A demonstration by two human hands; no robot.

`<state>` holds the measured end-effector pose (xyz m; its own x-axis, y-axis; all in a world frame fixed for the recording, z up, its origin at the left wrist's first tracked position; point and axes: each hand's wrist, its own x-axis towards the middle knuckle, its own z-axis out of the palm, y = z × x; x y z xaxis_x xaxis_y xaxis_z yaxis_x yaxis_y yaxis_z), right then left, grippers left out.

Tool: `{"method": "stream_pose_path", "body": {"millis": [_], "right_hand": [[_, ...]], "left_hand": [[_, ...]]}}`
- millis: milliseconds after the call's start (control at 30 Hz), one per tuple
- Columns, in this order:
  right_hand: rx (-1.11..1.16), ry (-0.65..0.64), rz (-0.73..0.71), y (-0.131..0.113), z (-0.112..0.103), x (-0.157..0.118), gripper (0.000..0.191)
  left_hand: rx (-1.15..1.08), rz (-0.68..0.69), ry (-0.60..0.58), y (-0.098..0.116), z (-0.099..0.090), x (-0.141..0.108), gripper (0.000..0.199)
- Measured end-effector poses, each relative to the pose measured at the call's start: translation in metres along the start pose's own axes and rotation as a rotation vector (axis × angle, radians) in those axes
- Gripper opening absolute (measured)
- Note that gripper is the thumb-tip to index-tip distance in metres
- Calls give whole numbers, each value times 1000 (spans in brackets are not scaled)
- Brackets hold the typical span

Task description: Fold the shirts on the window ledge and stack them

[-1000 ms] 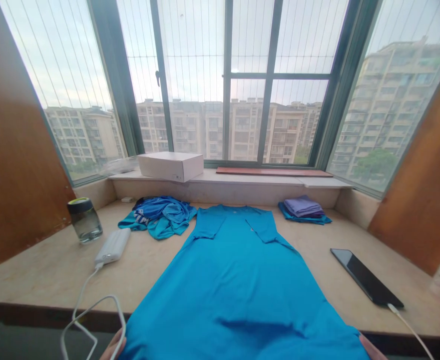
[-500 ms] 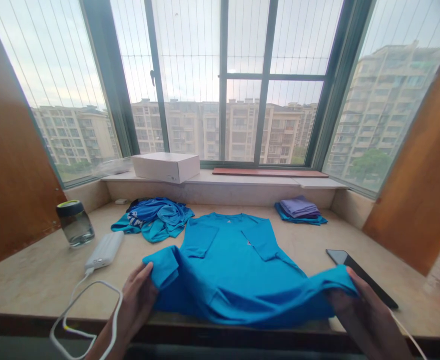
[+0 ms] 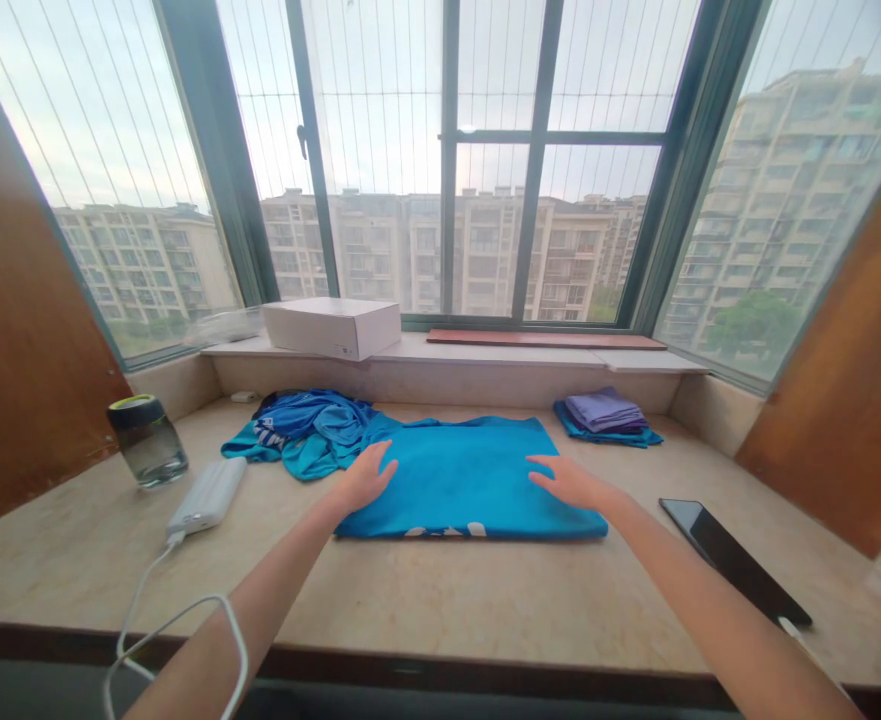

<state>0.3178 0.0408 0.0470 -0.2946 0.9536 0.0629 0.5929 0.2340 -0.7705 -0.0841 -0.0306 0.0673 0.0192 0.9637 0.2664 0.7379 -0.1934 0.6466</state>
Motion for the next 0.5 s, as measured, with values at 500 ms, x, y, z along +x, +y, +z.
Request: {"method": "stream_pose_path", "body": {"millis": [500], "right_hand": [[-384, -121, -364, 75, -3, -46, 43]], "left_hand": [[588, 206, -342, -49, -17, -45, 46]]}}
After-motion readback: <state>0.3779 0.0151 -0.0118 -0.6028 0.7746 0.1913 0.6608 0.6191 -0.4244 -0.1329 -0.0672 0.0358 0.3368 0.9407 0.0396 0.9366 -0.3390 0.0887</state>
